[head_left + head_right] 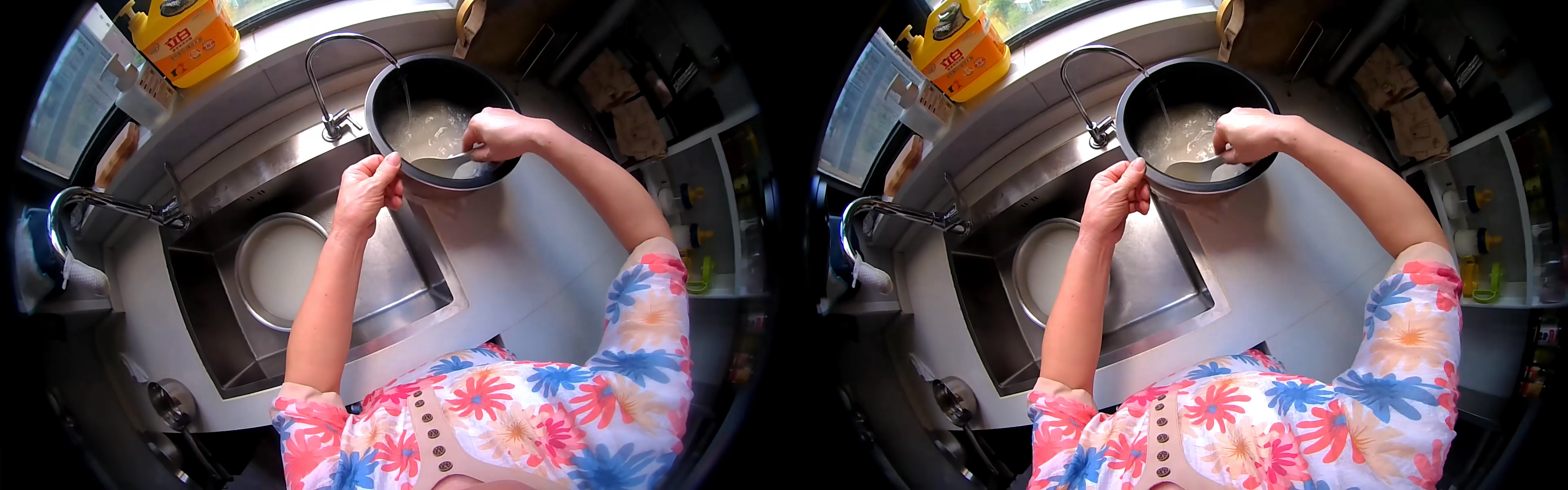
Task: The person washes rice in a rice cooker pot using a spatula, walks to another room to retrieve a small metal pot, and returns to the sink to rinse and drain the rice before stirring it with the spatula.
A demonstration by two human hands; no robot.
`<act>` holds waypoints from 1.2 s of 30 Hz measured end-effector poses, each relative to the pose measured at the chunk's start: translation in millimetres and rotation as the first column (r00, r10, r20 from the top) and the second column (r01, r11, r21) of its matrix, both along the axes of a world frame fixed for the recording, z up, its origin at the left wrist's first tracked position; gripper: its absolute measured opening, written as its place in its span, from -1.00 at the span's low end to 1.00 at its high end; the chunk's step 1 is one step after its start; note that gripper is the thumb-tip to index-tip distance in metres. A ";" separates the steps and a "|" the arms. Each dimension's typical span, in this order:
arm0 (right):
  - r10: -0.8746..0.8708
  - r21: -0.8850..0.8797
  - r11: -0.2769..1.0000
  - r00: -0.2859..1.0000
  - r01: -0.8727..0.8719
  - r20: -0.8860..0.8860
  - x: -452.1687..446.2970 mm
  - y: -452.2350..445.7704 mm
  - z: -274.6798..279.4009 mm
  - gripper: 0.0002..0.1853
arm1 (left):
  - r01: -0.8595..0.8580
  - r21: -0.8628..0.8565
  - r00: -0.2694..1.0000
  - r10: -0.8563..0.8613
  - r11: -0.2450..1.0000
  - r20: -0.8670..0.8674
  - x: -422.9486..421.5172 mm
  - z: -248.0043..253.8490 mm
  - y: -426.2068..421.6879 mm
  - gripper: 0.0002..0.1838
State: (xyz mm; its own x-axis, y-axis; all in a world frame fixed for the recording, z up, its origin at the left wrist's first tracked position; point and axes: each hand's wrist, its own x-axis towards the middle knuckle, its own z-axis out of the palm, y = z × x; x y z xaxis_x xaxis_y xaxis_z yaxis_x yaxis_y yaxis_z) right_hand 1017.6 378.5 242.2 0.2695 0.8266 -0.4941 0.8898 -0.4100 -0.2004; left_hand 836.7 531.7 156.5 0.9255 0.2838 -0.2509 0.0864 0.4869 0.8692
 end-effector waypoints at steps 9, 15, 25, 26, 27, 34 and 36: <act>-0.067 0.031 0.998 0.880 0.060 0.471 28.3 16.4 -4.2 -0.79 | -0.017 0.005 1.000 0.017 1.000 0.000 -0.3 2.2 -2.0 -0.70; -0.082 0.194 0.981 0.845 -0.026 0.528 42.3 21.2 0.4 -0.86 | -0.029 0.013 1.000 0.029 1.000 -0.003 -0.4 1.6 -4.0 -0.69; -0.063 -0.351 0.933 0.996 0.081 0.064 3.1 17.8 22.6 -0.86 | -0.023 0.017 1.000 0.024 1.000 -0.008 0.3 1.1 -2.1 -0.70; -0.090 -0.307 0.949 0.996 0.077 -0.027 3.3 16.3 20.1 -0.83 | -0.021 0.016 1.000 0.021 1.000 -0.007 0.2 1.4 -1.6 -0.70; -0.114 -0.274 0.958 0.991 0.090 -0.073 0.9 15.3 23.0 -0.83 | -0.018 0.015 1.000 0.019 1.000 -0.006 -0.1 0.9 -1.0 -0.70; -0.130 -0.001 0.991 0.958 0.134 -0.256 -0.4 8.0 -0.4 -0.82 | 0.001 0.013 1.000 -0.001 1.000 -0.005 0.7 -1.7 0.8 -0.74; -0.063 0.021 0.998 0.998 0.063 0.011 -1.3 8.2 -6.7 -0.82 | 0.010 0.008 1.000 -0.010 1.000 0.002 0.7 -0.2 0.7 -0.74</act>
State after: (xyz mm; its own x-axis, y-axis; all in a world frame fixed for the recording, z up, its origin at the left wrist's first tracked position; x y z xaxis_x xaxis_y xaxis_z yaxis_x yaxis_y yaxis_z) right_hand 1016.3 386.7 235.6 0.3266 0.8180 -0.4735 0.8648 -0.4608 -0.1995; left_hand 837.5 532.5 156.3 0.9286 0.2768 -0.2473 0.0897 0.4791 0.8731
